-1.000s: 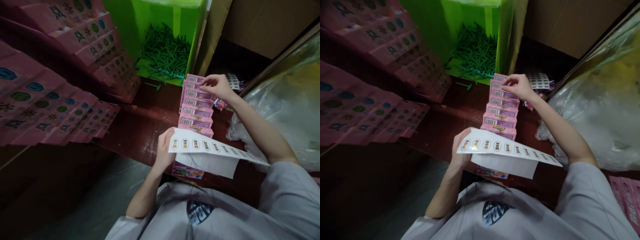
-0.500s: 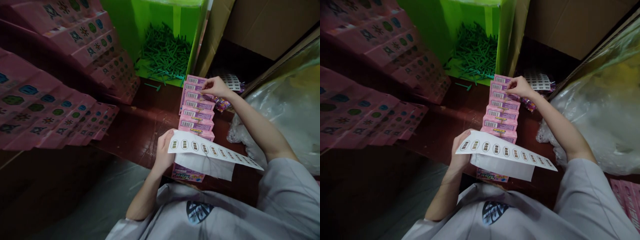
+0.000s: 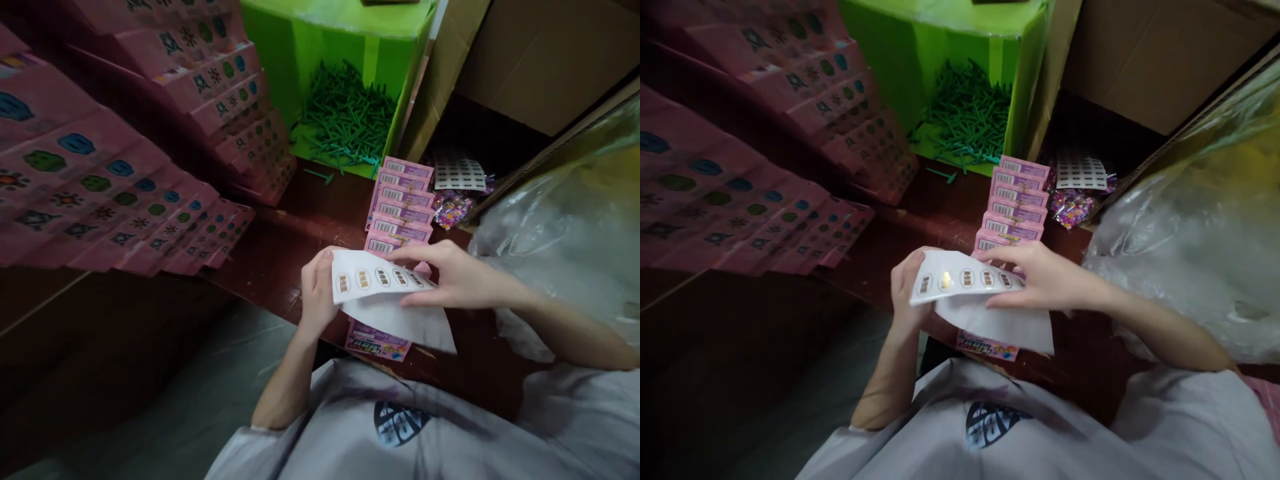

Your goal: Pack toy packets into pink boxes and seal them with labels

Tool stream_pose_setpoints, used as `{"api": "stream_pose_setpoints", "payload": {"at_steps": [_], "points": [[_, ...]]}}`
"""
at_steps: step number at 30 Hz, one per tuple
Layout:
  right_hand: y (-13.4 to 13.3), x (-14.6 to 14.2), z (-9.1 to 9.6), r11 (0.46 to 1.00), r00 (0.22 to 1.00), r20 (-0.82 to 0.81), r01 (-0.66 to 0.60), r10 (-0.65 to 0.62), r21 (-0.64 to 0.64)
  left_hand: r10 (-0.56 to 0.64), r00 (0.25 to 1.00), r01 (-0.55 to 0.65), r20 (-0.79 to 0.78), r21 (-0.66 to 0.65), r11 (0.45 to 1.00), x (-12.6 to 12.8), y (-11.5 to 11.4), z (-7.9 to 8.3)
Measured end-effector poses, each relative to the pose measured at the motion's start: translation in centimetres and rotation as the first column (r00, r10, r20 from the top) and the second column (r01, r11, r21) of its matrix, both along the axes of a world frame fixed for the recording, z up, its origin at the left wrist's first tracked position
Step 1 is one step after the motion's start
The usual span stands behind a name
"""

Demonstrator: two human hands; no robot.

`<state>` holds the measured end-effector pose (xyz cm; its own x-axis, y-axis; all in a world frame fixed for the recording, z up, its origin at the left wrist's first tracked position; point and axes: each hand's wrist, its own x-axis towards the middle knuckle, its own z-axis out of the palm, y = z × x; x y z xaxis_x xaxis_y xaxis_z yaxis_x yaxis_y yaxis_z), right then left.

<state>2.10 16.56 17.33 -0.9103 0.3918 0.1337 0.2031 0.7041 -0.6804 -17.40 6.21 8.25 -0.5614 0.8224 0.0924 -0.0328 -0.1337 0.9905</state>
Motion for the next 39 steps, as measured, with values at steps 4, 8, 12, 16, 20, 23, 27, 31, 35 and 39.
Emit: {"api": "stream_pose_setpoints", "payload": {"at_steps": [4,8,12,16,20,23,27,31,35,39], "points": [[-1.7,0.3,-2.0,0.964,0.985,-0.088,0.166,-0.151,0.209,-0.062,0.998,0.061,0.002,0.076,0.995,0.4,-0.1,-0.3],[-1.1,0.3,-3.0,0.83,0.973,-0.077,0.227,-0.219,0.51,-0.146,0.983,0.167,-0.111,0.216,0.962,0.9,-0.6,0.7],[-1.8,0.4,-2.4,0.898,0.986,-0.11,0.16,-0.125,0.411,-0.039,0.985,0.044,-0.17,0.025,0.999,1.0,-1.1,1.8],[-2.5,0.6,-1.9,0.961,0.956,-0.193,0.248,-0.222,0.122,0.001,0.987,0.004,-0.162,0.027,1.0,0.9,-1.2,1.7],[-2.6,0.6,-2.1,0.955,0.942,-0.162,0.295,-0.293,-0.01,0.002,0.982,0.004,-0.191,0.029,1.0,1.2,-1.4,1.3],[-2.5,0.5,-2.2,0.955,0.947,-0.116,0.296,-0.298,-0.032,0.026,0.973,-0.025,-0.231,0.008,1.0,1.3,-1.7,1.2],[-2.1,0.9,-2.2,0.969,0.969,-0.001,0.245,-0.245,-0.013,0.134,0.953,-0.133,-0.271,0.022,0.991,0.2,-2.3,0.7],[-1.7,1.3,-2.5,0.962,0.966,0.109,0.245,-0.233,-0.119,0.166,0.946,-0.167,-0.278,0.02,0.986,-1.4,-3.1,-0.1],[-1.7,1.4,-2.5,0.949,0.959,0.149,0.266,-0.243,-0.17,0.242,0.923,-0.236,-0.299,0.057,0.97,-3.0,-4.2,-0.8],[-1.8,1.6,-2.5,0.925,0.942,0.092,0.334,-0.322,-0.179,0.295,0.897,-0.286,-0.33,0.079,0.955,-4.6,-5.0,-1.2]]}}
